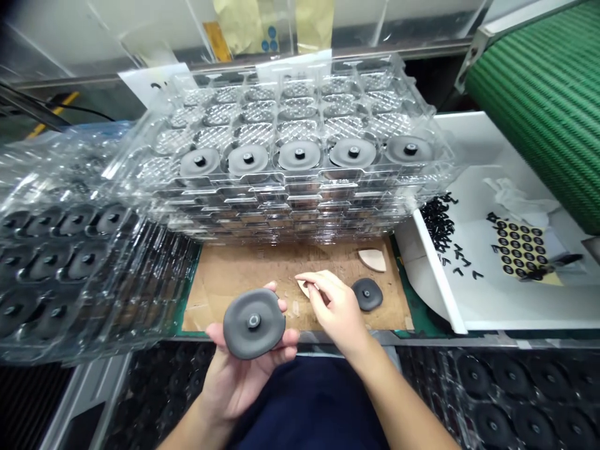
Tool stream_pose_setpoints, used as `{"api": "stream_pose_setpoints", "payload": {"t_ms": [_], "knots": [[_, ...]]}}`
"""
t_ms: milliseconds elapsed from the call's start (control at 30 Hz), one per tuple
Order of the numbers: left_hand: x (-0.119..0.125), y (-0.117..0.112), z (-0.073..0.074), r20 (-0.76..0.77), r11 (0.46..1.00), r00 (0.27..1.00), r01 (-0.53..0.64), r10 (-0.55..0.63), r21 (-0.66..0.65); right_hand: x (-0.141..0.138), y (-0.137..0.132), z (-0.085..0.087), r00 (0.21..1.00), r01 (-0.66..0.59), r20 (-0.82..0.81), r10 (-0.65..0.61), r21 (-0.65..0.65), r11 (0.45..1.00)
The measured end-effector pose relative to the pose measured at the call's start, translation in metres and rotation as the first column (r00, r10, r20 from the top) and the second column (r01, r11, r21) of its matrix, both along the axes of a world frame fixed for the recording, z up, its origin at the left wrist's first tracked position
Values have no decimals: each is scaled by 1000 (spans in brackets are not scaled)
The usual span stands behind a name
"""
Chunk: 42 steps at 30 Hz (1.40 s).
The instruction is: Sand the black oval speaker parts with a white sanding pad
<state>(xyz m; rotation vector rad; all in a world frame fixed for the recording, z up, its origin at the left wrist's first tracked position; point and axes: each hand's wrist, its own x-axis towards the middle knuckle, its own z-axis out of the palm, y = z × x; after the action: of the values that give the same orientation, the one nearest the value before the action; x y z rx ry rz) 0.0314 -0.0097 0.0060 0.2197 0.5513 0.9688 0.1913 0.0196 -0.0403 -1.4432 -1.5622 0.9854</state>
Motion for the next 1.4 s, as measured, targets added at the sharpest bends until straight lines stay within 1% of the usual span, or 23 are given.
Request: {"api": "stream_pose_setpoints", "payload": {"t_ms": [67, 100, 133, 200, 233, 267, 300, 333, 433, 467, 500, 567, 633, 700, 767, 833, 933, 1000, 1133, 1200, 1267, 1333, 1400], "knots": [[-1, -1, -5, -96, 993, 995, -8, 20, 119, 0, -4, -1, 999, -25, -25, 25, 0, 1000], [-1, -2, -7, -186, 976, 980, -26, 68, 217, 1, -7, -3, 999, -25, -38, 25, -2, 1000], [-3, -2, -10, -295, 942, 946, -28, 133, 335, 2, -9, -6, 999, -16, -50, 16, -7, 1000], [-7, -1, -13, -491, 824, 824, 55, 281, 564, 5, -14, -8, 997, 27, -77, -28, -21, 999], [-9, -1, -14, -560, 763, 755, 125, 342, 634, 6, -17, -7, 994, 50, -94, -53, -31, 998], [-12, 0, -14, -608, 719, 696, 190, 382, 669, 7, -20, -5, 991, 71, -113, -75, -41, 997], [-14, 1, -13, -639, 694, 655, 237, 403, 680, 8, -23, -1, 986, 90, -137, -96, -48, 995], [-15, 2, -12, -658, 686, 629, 259, 414, 679, 8, -27, 4, 980, 107, -165, -114, -51, 993], [-19, 5, -8, -678, 690, 597, 269, 428, 672, 5, -36, 25, 958, 145, -243, -150, -39, 989], [-19, 5, -7, -682, 682, 590, 282, 432, 675, 3, -38, 33, 953, 130, -268, -139, -49, 990], [-20, 5, -7, -687, 667, 579, 302, 439, 681, 2, -39, 40, 950, 88, -293, -106, -75, 993], [-23, 3, -6, -695, 638, 560, 343, 450, 689, 0, -38, 53, 934, -75, -357, 13, -162, 984], [-26, 1, -5, -718, 649, 559, 371, 415, 664, 1, -34, 62, 889, -261, -439, 131, -249, 933], [-28, 0, -5, -745, 695, 591, 393, 310, 602, 3, -29, 67, 817, -410, -544, 191, -313, 857], [-30, -2, -5, -757, 721, 626, 435, 189, 540, 5, -25, 68, 729, -516, -660, 180, -357, 779], [-31, -2, -5, -756, 719, 649, 482, 90, 500, 5, -24, 69, 645, -586, -751, 140, -369, 721], [-30, -4, -3, -739, 726, 673, 520, -23, 450, 2, -27, 69, 571, -627, -815, 103, -352, 695], [-31, -6, -3, -750, 710, 660, 543, -31, 448, 1, -31, 68, 554, -619, -827, 98, -330, 713], [-33, -11, -5, -785, 639, 601, 547, 150, 541, 0, -44, 66, 582, -529, -813, 30, -350, 774], [-31, -14, -6, -754, 607, 620, 519, 217, 602, 1, -52, 65, 620, -456, -785, -13, -373, 808], [-28, -17, -7, -705, 594, 664, 470, 249, 653, 3, -60, 65, 670, -369, -742, -26, -363, 856], [-23, -19, -7, -670, 592, 693, 430, 267, 681, 6, -69, 66, 730, -274, -683, -23, -324, 905], [-18, -22, -7, -652, 575, 700, 416, 291, 704, 11, -78, 66, 777, -199, -630, -10, -261, 945]]}}
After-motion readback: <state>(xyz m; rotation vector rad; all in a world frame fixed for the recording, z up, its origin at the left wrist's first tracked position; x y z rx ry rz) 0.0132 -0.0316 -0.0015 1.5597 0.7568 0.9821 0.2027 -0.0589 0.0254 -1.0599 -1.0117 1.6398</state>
